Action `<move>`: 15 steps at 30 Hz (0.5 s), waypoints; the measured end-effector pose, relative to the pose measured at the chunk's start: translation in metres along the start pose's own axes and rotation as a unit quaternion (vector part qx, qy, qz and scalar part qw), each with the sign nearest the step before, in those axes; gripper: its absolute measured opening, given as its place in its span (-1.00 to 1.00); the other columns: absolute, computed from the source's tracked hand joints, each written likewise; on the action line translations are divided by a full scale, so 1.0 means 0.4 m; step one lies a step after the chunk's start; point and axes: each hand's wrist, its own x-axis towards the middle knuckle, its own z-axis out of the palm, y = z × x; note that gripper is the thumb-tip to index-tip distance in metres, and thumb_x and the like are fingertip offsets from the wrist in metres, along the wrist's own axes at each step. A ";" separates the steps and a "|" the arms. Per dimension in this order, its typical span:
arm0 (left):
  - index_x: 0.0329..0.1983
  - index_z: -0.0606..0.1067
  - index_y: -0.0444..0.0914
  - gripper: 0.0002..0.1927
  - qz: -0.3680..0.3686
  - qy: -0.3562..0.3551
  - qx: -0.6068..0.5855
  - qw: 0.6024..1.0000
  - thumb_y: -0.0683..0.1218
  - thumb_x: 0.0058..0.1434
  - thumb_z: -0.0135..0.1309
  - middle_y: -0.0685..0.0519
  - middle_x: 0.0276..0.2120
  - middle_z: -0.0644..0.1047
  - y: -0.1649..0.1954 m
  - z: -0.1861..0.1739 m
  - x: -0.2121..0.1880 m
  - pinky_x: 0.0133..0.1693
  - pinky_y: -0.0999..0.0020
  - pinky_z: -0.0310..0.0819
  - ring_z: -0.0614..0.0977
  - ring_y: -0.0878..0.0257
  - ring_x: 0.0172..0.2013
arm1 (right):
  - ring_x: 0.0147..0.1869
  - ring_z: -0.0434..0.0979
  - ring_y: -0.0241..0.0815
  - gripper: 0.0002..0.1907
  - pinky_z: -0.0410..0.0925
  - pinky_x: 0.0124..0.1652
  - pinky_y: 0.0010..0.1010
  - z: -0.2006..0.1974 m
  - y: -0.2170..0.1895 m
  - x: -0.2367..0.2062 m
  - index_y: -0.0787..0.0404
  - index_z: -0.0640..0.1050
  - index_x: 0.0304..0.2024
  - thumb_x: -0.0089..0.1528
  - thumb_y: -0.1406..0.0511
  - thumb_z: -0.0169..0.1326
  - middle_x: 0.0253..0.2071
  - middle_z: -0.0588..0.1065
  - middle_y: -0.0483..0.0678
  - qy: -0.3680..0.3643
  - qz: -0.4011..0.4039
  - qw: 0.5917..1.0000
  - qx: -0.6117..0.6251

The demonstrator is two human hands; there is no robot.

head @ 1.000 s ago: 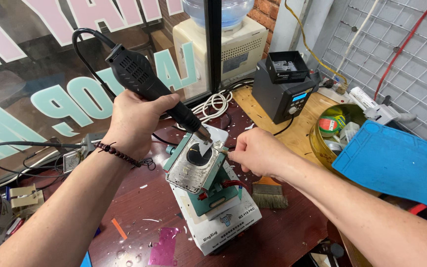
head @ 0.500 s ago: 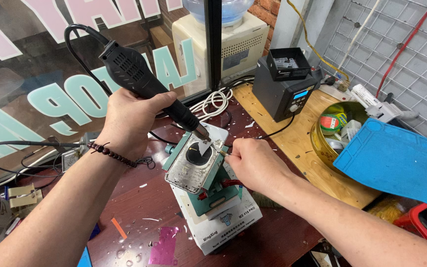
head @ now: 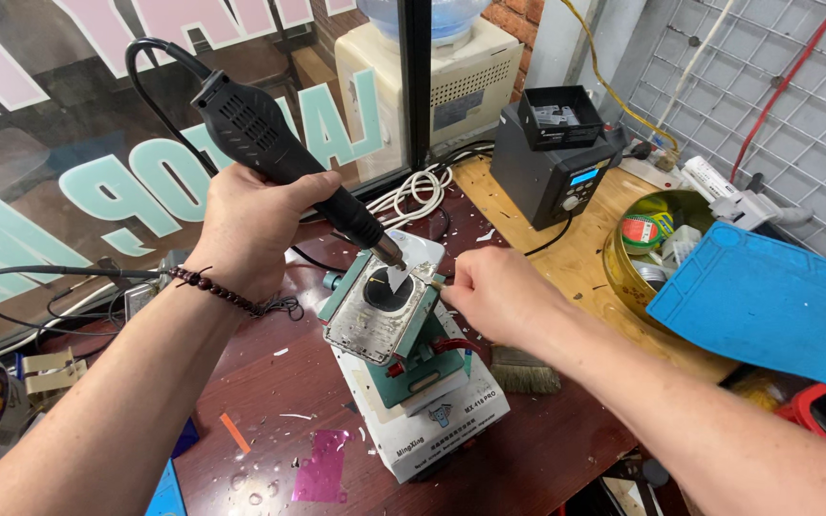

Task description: The person uses a hot air gun and a soldering iron to work on a small electronic component held in a vise. They repeatedly heat the component and use the soldering iron to adjust or attach parts. The person also handles a small metal piece and a screwdriver-like tool during the process.

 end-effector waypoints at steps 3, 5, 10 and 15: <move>-0.22 0.47 -0.41 -0.80 -0.012 0.010 -0.011 1.000 -0.26 0.13 0.22 -0.09 -0.26 0.62 -0.001 0.003 0.000 -0.27 0.21 0.81 0.75 0.12 -0.26 | -0.37 0.61 0.05 -0.71 0.43 -0.32 -0.18 0.022 -0.012 -0.022 0.30 0.55 -0.51 0.18 0.21 0.21 -0.50 0.58 0.11 0.051 0.041 0.996 0.065; -0.22 0.48 -0.41 -0.81 -0.018 0.007 -0.003 1.000 -0.25 0.14 0.21 -0.09 -0.25 0.63 0.000 0.005 -0.001 -0.27 0.20 0.79 0.75 0.10 -0.25 | -0.39 0.60 0.12 -0.69 0.42 -0.35 -0.11 0.018 -0.011 -0.020 0.31 0.55 -0.48 0.22 0.20 0.19 -0.51 0.59 0.13 -0.032 0.135 0.983 0.124; -0.21 0.47 -0.39 -0.80 -0.019 0.006 0.006 1.000 -0.25 0.14 0.21 -0.08 -0.23 0.62 0.003 0.008 -0.002 -0.23 0.22 0.80 0.75 0.11 -0.22 | -0.36 0.65 0.07 -0.72 0.45 -0.31 -0.14 -0.030 0.018 0.022 0.27 0.56 -0.47 0.18 0.19 0.20 -0.50 0.60 0.09 -0.077 0.074 0.994 0.036; -0.20 0.49 -0.39 -0.81 -0.023 0.009 0.032 0.999 -0.23 0.15 0.21 -0.10 -0.22 0.64 0.007 0.011 -0.002 -0.19 0.24 0.80 0.76 0.14 -0.21 | -0.31 0.59 0.17 -0.73 0.40 -0.28 -0.07 0.010 0.016 -0.016 0.24 0.55 -0.44 0.22 0.18 0.18 -0.46 0.57 0.13 0.008 0.036 0.999 -0.025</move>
